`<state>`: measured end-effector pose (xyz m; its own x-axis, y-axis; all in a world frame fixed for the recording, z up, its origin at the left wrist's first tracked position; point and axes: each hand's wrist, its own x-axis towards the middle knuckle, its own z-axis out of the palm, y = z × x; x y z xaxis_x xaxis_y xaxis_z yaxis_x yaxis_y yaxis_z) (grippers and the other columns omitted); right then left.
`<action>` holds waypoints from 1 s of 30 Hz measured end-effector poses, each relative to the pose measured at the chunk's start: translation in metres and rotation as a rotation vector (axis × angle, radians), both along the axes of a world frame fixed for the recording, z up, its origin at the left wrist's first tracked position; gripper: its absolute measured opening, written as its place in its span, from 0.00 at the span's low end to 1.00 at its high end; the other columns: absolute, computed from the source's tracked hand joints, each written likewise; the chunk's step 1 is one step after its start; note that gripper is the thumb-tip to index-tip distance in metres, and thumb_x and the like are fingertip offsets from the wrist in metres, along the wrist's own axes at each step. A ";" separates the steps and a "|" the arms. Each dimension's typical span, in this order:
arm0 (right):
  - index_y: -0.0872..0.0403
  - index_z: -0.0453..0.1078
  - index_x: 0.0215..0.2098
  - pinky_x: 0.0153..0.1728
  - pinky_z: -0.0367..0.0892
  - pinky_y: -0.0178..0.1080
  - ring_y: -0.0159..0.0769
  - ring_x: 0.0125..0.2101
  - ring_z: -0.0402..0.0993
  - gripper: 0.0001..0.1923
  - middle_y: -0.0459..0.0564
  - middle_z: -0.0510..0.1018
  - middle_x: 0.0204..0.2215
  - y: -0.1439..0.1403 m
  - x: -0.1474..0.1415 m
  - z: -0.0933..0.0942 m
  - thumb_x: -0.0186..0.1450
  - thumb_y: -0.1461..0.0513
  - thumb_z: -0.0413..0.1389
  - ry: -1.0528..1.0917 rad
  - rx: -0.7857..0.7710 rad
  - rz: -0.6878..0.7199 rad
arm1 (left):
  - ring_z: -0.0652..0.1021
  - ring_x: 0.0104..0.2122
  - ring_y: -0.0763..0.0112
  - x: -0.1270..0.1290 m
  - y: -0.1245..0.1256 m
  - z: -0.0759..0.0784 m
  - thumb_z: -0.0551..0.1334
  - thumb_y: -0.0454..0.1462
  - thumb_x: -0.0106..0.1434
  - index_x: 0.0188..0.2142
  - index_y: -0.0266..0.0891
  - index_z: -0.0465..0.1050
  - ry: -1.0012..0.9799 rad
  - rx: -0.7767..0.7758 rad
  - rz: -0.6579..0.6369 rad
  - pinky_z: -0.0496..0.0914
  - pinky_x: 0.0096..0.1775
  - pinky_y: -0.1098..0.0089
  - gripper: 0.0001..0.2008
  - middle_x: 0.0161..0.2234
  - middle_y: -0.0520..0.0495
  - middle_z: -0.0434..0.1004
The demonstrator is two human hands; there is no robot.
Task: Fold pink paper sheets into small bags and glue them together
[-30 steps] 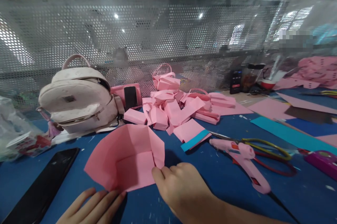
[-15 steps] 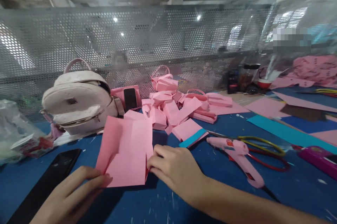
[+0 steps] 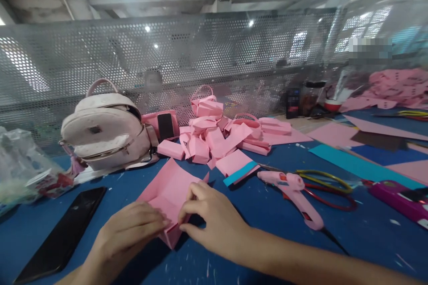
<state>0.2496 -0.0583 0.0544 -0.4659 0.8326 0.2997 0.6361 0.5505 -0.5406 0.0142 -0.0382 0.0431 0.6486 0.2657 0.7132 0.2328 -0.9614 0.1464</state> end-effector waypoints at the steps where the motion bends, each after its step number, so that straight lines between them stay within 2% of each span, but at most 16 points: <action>1: 0.50 0.78 0.32 0.38 0.64 0.34 0.33 0.38 0.69 0.07 0.44 0.71 0.34 -0.001 -0.001 -0.001 0.57 0.67 0.68 0.002 0.004 -0.001 | 0.82 0.35 0.71 0.003 0.001 -0.002 0.56 0.33 0.72 0.45 0.36 0.77 -0.016 -0.043 -0.013 0.76 0.38 0.70 0.10 0.34 0.46 0.84; 6: 0.49 0.79 0.30 0.36 0.62 0.34 0.34 0.38 0.68 0.07 0.44 0.69 0.32 -0.006 -0.007 -0.008 0.55 0.65 0.70 0.036 0.028 0.000 | 0.83 0.33 0.73 0.006 0.003 -0.006 0.55 0.35 0.73 0.41 0.36 0.77 -0.033 -0.156 -0.011 0.76 0.36 0.73 0.11 0.33 0.46 0.84; 11: 0.52 0.76 0.29 0.35 0.61 0.34 0.33 0.36 0.68 0.07 0.43 0.70 0.30 -0.006 -0.010 -0.015 0.56 0.69 0.66 0.154 0.030 -0.001 | 0.83 0.35 0.72 0.005 0.005 -0.008 0.55 0.35 0.73 0.43 0.37 0.77 -0.017 -0.169 -0.019 0.77 0.38 0.73 0.11 0.34 0.46 0.84; 19: 0.54 0.74 0.27 0.34 0.58 0.35 0.33 0.35 0.67 0.08 0.44 0.69 0.30 -0.004 -0.011 -0.017 0.54 0.71 0.65 0.147 0.022 0.014 | 0.83 0.35 0.71 0.003 0.011 -0.018 0.60 0.35 0.70 0.45 0.39 0.77 -0.022 -0.183 -0.054 0.76 0.38 0.73 0.08 0.35 0.47 0.85; 30: 0.54 0.74 0.26 0.35 0.58 0.36 0.33 0.36 0.67 0.09 0.43 0.70 0.31 -0.005 -0.011 -0.015 0.53 0.72 0.66 0.153 0.007 0.026 | 0.81 0.37 0.67 0.002 0.012 -0.012 0.63 0.31 0.67 0.43 0.39 0.77 0.043 -0.295 -0.117 0.73 0.41 0.69 0.06 0.35 0.47 0.84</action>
